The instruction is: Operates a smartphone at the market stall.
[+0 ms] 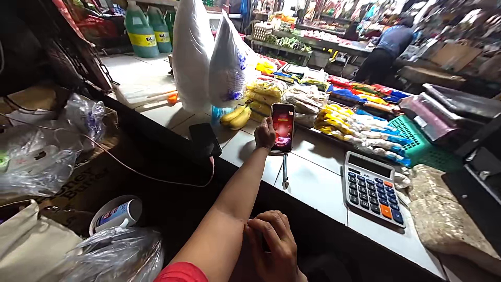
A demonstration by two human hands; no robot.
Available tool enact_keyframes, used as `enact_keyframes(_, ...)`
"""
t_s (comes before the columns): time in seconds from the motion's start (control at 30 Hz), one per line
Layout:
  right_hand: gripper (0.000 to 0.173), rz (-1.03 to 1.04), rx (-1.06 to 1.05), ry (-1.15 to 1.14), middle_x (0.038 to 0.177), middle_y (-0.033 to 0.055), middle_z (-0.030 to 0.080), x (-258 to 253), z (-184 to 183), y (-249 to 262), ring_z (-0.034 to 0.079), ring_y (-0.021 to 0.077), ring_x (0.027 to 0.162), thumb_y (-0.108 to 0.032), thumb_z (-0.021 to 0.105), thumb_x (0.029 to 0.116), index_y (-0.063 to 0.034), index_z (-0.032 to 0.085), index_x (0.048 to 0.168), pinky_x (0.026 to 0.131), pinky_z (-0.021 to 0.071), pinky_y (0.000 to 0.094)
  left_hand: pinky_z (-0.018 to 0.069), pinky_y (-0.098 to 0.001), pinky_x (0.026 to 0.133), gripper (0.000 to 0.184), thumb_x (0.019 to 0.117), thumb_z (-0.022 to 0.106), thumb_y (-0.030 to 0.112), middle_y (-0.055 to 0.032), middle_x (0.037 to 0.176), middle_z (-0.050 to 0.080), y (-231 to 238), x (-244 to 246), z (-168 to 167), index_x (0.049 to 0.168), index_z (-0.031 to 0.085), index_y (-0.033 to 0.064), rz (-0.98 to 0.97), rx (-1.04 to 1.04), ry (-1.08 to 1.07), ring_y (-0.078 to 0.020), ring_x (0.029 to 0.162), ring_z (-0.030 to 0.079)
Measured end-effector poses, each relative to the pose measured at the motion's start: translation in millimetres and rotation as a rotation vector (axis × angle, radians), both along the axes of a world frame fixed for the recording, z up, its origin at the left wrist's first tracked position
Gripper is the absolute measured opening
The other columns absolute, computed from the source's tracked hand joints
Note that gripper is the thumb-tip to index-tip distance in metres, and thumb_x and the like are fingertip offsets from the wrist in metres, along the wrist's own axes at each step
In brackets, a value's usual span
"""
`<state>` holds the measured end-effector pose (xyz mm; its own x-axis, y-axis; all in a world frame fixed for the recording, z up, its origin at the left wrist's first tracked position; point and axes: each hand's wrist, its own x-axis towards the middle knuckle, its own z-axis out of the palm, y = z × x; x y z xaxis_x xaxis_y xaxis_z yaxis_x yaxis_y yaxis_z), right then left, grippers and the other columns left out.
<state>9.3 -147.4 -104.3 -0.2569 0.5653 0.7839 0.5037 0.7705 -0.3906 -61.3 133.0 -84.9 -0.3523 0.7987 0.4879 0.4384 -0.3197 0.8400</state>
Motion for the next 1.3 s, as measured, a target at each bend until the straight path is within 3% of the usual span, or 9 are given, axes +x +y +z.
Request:
enact_keyframes(0.27, 0.015, 0.058, 0.022, -0.018, 0.098, 0.0002, 0.067, -3, -4, 2, 0.062, 0.0125, 0.102, -0.024, 0.06, 0.1007, -0.019, 0.074, 0.106, 0.095, 0.0486, 0.0304, 0.0516, -0.0571, 0.086, 0.046, 0.1106, 0.033, 0.022, -0.0263, 0.091, 0.07, 3, 1, -2, 0.11, 0.067, -0.0091, -0.017, 0.001, -0.011, -0.0398, 0.092, 0.07)
enact_keyframes(0.4, 0.019, 0.063, 0.017, -0.042, 0.101, 0.0017, 0.067, -4, -6, 2, 0.063, 0.0139, 0.103, -0.026, 0.057, 0.1027, -0.0206, 0.074, 0.11, 0.095, 0.0497, 0.0307, 0.0522, -0.0583, 0.082, 0.05, 0.1122, 0.029, 0.029, -0.026, 0.091, 0.069, 3, 0, -5, 0.111, 0.065, -0.0063, -0.031, -0.017, 0.015, -0.0408, 0.091, 0.069)
enact_keyframes(0.6, 0.018, 0.071, 0.015, -0.035, 0.101, 0.0037, 0.068, -3, -7, 2, 0.063, 0.0155, 0.102, -0.025, 0.058, 0.1016, -0.018, 0.075, 0.102, 0.096, 0.0488, 0.0309, 0.0503, -0.0584, 0.085, 0.046, 0.1106, 0.032, 0.023, -0.0265, 0.089, 0.069, -2, 2, 2, 0.109, 0.067, -0.0077, -0.015, -0.012, -0.002, -0.0415, 0.092, 0.069)
enact_keyframes(0.93, 0.018, 0.069, -0.001, -0.053, 0.1, 0.0052, 0.068, -6, -10, 3, 0.063, 0.0172, 0.101, -0.023, 0.058, 0.1007, -0.0176, 0.075, 0.101, 0.096, 0.0487, 0.0322, 0.0499, -0.0569, 0.086, 0.045, 0.1096, 0.033, 0.021, -0.0264, 0.087, 0.068, -1, 1, 1, 0.105, 0.067, -0.0087, -0.001, -0.001, -0.007, -0.0405, 0.091, 0.069)
enact_keyframes(1.07, 0.017, 0.087, -0.01, -0.032, 0.1, 0.0068, 0.069, -6, -10, 3, 0.064, 0.0188, 0.1, -0.022, 0.06, 0.0993, -0.0162, 0.076, 0.1, 0.094, 0.0502, 0.0336, 0.0494, -0.0571, 0.09, 0.045, 0.1092, 0.033, 0.021, -0.0279, 0.093, 0.07, -1, 0, 1, 0.109, 0.067, -0.0093, -0.014, -0.014, -0.005, -0.0415, 0.097, 0.069)
enact_keyframes(1.3, 0.015, 0.101, -0.058, -0.012, 0.092, 0.0082, 0.068, -8, -10, 0, 0.064, 0.02, 0.093, -0.018, 0.062, 0.0963, -0.0129, 0.077, 0.098, 0.086, 0.0503, 0.0332, 0.0497, -0.0557, 0.087, 0.044, 0.109, 0.034, 0.02, -0.0273, 0.089, 0.069, -1, 1, 1, 0.106, 0.067, -0.01, -0.011, -0.002, 0.009, -0.04, 0.093, 0.069)
